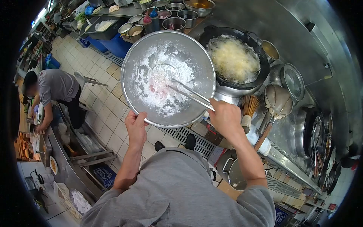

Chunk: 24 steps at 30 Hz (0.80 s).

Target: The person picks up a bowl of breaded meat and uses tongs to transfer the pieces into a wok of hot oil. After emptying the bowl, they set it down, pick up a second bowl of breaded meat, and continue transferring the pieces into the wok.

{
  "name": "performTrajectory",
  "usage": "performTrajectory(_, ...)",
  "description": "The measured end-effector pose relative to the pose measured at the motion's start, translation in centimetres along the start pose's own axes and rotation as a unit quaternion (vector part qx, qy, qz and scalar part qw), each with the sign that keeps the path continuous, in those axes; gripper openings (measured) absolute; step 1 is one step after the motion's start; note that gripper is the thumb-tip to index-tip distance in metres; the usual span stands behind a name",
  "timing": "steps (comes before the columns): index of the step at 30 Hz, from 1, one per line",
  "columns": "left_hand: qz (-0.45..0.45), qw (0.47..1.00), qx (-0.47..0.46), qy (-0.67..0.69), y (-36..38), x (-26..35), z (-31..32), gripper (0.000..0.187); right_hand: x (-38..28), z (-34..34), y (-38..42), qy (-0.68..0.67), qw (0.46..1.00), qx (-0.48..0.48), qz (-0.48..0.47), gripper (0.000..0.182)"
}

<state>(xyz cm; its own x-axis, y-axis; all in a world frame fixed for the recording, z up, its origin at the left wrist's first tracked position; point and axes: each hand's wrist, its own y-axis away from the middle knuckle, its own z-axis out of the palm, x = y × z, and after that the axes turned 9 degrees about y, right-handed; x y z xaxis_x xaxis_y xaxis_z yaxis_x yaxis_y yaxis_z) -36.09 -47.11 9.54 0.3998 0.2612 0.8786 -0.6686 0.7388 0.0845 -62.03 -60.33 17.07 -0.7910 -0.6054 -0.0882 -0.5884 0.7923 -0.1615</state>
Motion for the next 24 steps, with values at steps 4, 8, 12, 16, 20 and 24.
performTrajectory(4, -0.011, 1.0, 0.017, 0.007, -0.6, -0.4, 0.4, 0.007, 0.8, -0.8, 0.1, -0.019, 1.0, -0.01, 0.009, 0.031)
performTrajectory(8, -0.009, 0.998, 0.049, 0.047, -0.7, 0.1, 2.1, 0.007, 2.2, -3.3, 0.9, -0.062, 0.997, 0.032, 0.039, 0.03)
performTrajectory(12, -0.004, 0.998, 0.052, 0.022, -0.9, -0.7, 1.6, 0.008, 5.8, -4.9, 0.6, -0.055, 0.987, 0.099, 0.117, 0.032)
performTrajectory(16, 0.0, 0.998, 0.058, -0.002, -0.9, -1.1, 1.3, 0.011, 9.3, -4.6, -3.2, 0.021, 0.97, 0.106, 0.219, 0.028)
performTrajectory(20, 0.002, 0.998, 0.057, 0.002, -0.7, -1.0, 1.6, 0.013, 14.6, 1.4, -10.5, 0.063, 0.96, 0.004, 0.272, 0.029)
performTrajectory(24, -0.003, 0.998, 0.054, -0.011, -0.7, -1.1, 1.1, 0.015, 15.3, 5.1, -13.7, 0.012, 0.952, 0.06, 0.3, 0.031)
